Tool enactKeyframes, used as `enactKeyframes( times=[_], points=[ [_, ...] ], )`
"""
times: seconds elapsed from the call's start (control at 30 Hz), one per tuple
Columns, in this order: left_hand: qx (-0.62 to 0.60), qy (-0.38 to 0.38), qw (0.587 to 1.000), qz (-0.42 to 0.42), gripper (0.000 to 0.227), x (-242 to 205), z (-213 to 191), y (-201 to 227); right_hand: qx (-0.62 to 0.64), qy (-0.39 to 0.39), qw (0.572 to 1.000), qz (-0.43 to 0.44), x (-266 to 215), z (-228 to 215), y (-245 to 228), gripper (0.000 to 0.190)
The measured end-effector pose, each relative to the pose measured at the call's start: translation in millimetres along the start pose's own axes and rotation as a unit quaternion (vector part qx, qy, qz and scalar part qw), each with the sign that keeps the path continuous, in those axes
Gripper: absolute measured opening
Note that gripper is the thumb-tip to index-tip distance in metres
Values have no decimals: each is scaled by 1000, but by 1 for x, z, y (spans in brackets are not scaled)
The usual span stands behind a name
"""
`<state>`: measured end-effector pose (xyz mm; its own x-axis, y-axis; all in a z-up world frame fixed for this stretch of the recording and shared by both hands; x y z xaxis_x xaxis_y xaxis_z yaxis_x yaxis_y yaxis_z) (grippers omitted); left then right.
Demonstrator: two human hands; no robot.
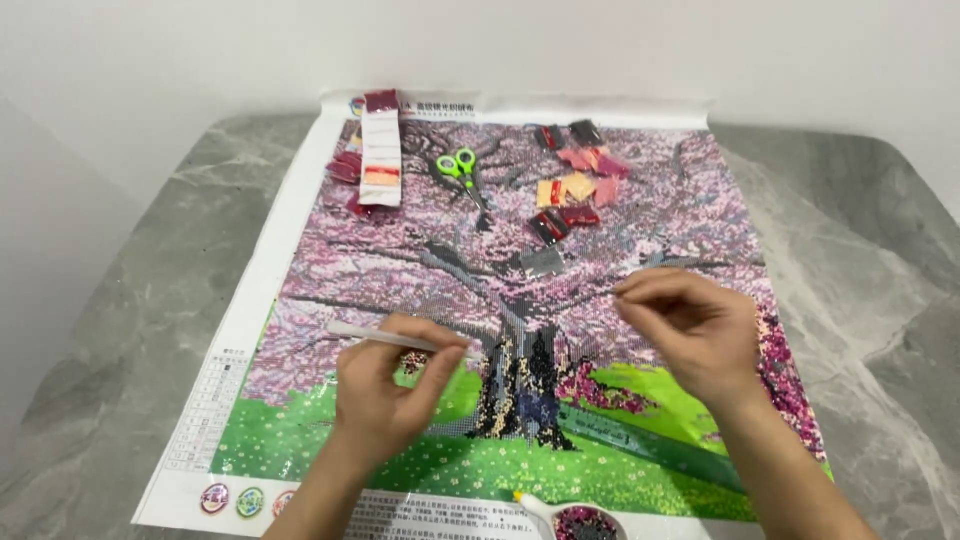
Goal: Performing diamond painting by picking up small resin diamonds with a pen tool and placing them on a sticky canvas, using a ruler for alignment.
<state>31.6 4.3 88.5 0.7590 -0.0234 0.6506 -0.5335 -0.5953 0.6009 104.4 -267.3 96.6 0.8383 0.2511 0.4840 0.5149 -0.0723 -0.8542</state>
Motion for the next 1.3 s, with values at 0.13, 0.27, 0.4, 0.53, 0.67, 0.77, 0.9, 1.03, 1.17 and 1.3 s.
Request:
enactKeyframes(
  times=[0.13,0.27,0.4,0.53,0.67,0.77,0.9,1.03,1.17,1.3],
  points=[
    [-109,17,990,91,7,36,-10,59,216,2,968,-130,24,2,-38,11],
    [-224,84,966,97,12,60,-20,108,369,-45,904,-211,40,7,-60,25],
    [-321,130,936,64,9,59,-15,115,382,-10,907,-178,36,14,-63,42],
    [-225,95,967,69,5,59,-16,117,366,-68,909,-186,27,11,-68,34],
    [-223,59,970,77,2,55,-11,118,330,-105,918,-194,21,17,-81,35],
    [-275,55,957,70,3,51,-3,119,326,-128,915,-199,20,19,-83,34],
    [-368,60,926,52,6,47,4,121,331,-138,913,-195,19,18,-83,35],
    [-380,51,923,42,6,46,7,119,317,-143,915,-203,20,18,-84,37],
    [-394,55,916,48,9,45,10,115,303,-151,918,-206,20,18,-83,39],
    [-396,53,916,41,8,45,8,116,307,-158,917,-200,20,16,-77,39]
  ],
)
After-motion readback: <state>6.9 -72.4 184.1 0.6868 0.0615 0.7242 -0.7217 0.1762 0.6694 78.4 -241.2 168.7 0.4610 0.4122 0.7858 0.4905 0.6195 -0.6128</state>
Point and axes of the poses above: each hand's wrist, its own x-axis towards the middle knuckle, its own z-axis out of the palm, y = z × x, the point moved 2 cm from there along x, towards the middle knuckle, and after that the axes turned 9 degrees about x, right-handed, at the moved point
